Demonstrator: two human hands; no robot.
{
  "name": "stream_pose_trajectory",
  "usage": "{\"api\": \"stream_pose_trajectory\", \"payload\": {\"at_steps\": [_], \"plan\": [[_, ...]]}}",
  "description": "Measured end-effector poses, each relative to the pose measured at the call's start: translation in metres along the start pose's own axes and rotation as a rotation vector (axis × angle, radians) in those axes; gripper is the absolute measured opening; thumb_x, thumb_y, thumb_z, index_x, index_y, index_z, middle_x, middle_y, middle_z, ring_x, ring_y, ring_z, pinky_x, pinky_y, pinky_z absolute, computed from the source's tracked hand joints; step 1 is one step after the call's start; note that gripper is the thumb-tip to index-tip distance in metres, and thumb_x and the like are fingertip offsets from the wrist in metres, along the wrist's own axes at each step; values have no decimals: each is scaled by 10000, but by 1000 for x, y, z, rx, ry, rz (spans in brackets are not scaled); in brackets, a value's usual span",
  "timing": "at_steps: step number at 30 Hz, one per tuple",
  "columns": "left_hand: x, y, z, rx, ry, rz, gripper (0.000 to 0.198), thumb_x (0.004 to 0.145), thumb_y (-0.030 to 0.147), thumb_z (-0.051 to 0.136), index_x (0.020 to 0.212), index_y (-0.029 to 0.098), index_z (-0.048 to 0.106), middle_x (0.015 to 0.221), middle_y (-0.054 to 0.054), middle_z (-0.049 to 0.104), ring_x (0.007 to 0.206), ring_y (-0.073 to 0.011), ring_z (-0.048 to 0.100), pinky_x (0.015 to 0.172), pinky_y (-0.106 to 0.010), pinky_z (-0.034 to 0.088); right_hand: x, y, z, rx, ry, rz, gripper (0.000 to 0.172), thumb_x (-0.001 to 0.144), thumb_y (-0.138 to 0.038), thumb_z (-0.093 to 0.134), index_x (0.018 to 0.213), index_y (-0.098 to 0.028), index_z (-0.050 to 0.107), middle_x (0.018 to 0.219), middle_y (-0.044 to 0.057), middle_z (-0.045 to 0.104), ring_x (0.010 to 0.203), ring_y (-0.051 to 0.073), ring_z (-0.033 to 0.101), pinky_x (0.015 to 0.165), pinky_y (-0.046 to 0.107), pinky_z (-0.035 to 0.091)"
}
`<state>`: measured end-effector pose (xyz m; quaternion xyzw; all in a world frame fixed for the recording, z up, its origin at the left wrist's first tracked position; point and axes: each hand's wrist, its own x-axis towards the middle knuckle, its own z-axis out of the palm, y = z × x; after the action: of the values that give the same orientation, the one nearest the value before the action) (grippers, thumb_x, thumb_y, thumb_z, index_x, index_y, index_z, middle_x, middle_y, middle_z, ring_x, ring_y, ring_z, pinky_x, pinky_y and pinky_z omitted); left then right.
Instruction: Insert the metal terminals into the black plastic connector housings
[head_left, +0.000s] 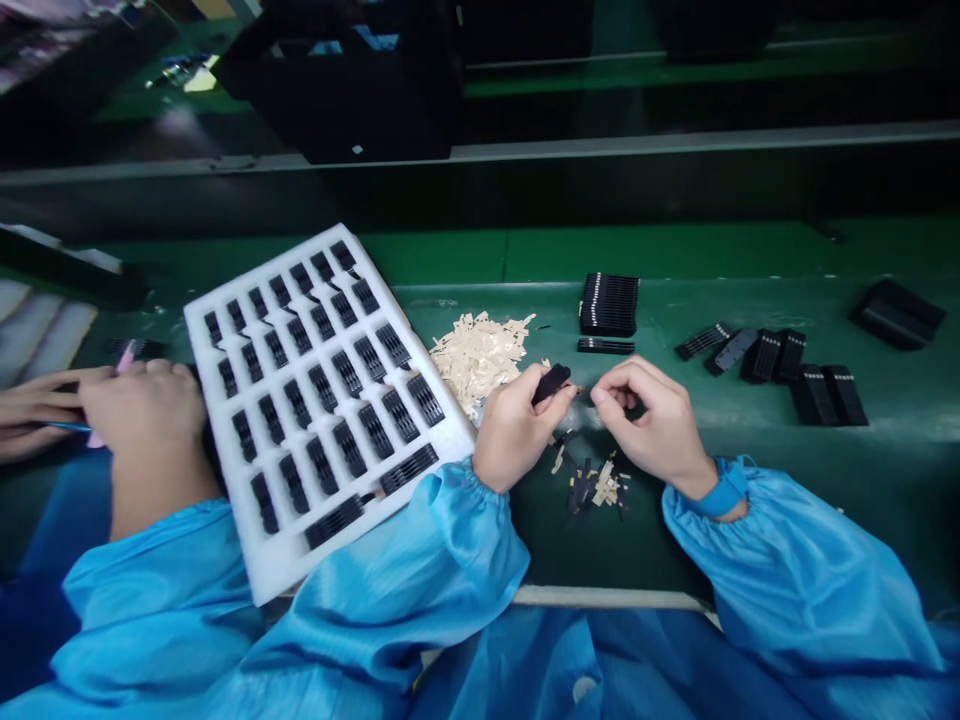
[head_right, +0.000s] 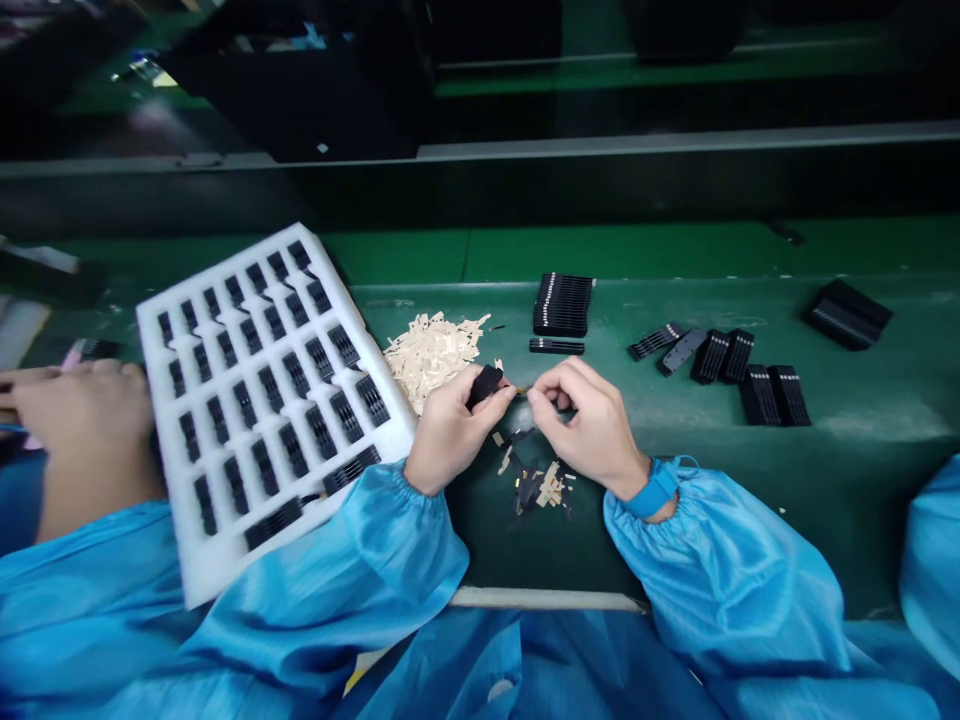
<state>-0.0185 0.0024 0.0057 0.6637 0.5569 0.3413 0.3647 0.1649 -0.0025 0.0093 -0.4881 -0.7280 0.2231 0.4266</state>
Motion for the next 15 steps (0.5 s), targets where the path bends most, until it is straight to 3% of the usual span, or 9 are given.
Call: {"api": "stream_pose_trajectory", "payload": {"at_steps": [4, 11, 13, 15], "plan": [[-1, -2, 2, 40, -18, 92, 91, 927, 308, 630, 925, 220, 651, 808, 3, 713, 753, -146, 673, 692, -249, 478, 0, 1, 0, 26, -120, 45, 79, 934, -157, 588, 904, -198, 648, 786, 8, 571, 684, 137, 522, 632, 289, 430], [-2, -4, 4, 76, -73, 208, 107, 954, 284, 601, 992, 212, 671, 908, -20, 726, 818, -145, 665, 761, -259, 482, 1, 8, 2, 33, -113, 120, 103, 864, -119, 611, 801, -196, 636, 686, -20, 531, 610, 123, 488, 581, 273, 396], [0, -3, 1, 8, -6, 113, 122, 957, 305, 593, 971, 206, 664, 893, -19, 710, 809, -143, 653, 750, -258, 482, 1, 12, 2, 82, -38, 222, 85, 869, -143, 609, 809, -199, 629, 719, -9, 570, 616, 128, 502, 576, 272, 404], [5, -3, -3, -74, 186, -27, 171, 977, 347, 553, 979, 200, 642, 851, -23, 679, 783, -147, 632, 724, -265, 482, 2, 16, 3, 124, 72, 329, 67, 902, -202, 602, 843, -200, 634, 755, 7, 605, 624, 136, 518, 572, 275, 415]]}}
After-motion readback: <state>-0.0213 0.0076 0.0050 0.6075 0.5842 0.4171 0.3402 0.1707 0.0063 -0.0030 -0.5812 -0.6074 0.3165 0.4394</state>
